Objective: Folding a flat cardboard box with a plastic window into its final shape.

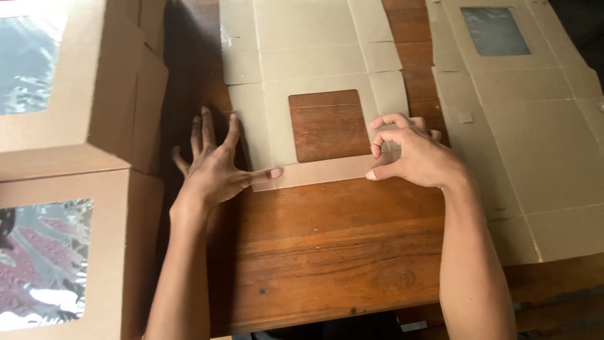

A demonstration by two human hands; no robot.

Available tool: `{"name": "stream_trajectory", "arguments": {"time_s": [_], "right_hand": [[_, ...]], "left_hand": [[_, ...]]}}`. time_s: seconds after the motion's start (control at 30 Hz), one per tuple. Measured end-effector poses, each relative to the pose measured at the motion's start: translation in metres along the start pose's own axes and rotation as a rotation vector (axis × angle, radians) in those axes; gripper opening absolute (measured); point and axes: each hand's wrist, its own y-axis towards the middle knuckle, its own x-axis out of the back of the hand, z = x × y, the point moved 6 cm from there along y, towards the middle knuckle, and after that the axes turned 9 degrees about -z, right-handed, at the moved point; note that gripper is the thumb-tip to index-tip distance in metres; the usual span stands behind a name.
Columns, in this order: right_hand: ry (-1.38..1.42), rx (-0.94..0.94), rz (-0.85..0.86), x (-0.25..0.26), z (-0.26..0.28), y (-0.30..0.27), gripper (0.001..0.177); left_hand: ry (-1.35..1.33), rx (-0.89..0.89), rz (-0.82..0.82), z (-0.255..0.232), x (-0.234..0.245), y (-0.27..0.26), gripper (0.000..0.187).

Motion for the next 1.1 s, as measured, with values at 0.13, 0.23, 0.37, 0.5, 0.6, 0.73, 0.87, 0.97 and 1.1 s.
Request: {"name": "stream_trajectory", "arguments": {"time_s": [0.13, 0.23, 0.37, 0.5, 0.6, 0.73, 0.87, 0.97, 1.1], "right_hand": [[-0.02, -0.02, -0.006, 0.003, -0.009, 0.001, 0.032], [-0.005, -0.031, -0.02, 0.007, -0.017, 0.002, 0.033], [0.015, -0.047, -0.072, 0.015, -0.031, 0.004, 0.034], [-0.004, -0.062, -0.087, 0.017, -0.049, 0.007, 0.036], [-0.009, -0.055, -0.087, 0.021, -0.053, 0.006, 0.035], [0.0, -0.056, -0.085, 0.021, -0.057, 0.006, 0.034], [0.066, -0.04, -0.08, 0.02, -0.063, 0.007, 0.034], [0.129, -0.04, -0.083, 0.021, -0.068, 0.006, 0.034], [0.163, -0.053, -0.084, 0.022, -0.072, 0.003, 0.032]], "left_hand": [[-0.014, -0.004, 0.0, 0.001, -0.002, 0.002, 0.133], [-0.012, 0.017, 0.002, 0.001, -0.002, 0.002, 0.133], [-0.021, 0.017, -0.016, 0.001, -0.003, 0.001, 0.132], [-0.03, 0.033, -0.019, -0.002, -0.001, -0.001, 0.13], [-0.011, 0.036, -0.019, -0.002, -0.001, -0.001, 0.131], [0.003, 0.032, -0.022, 0.0, -0.003, 0.002, 0.132], [-0.017, 0.028, -0.033, 0.001, -0.004, 0.002, 0.132], [-0.039, 0.029, -0.041, 0.0, -0.003, 0.001, 0.132], [-0.039, 0.026, -0.049, 0.001, -0.004, 0.003, 0.133]]}}
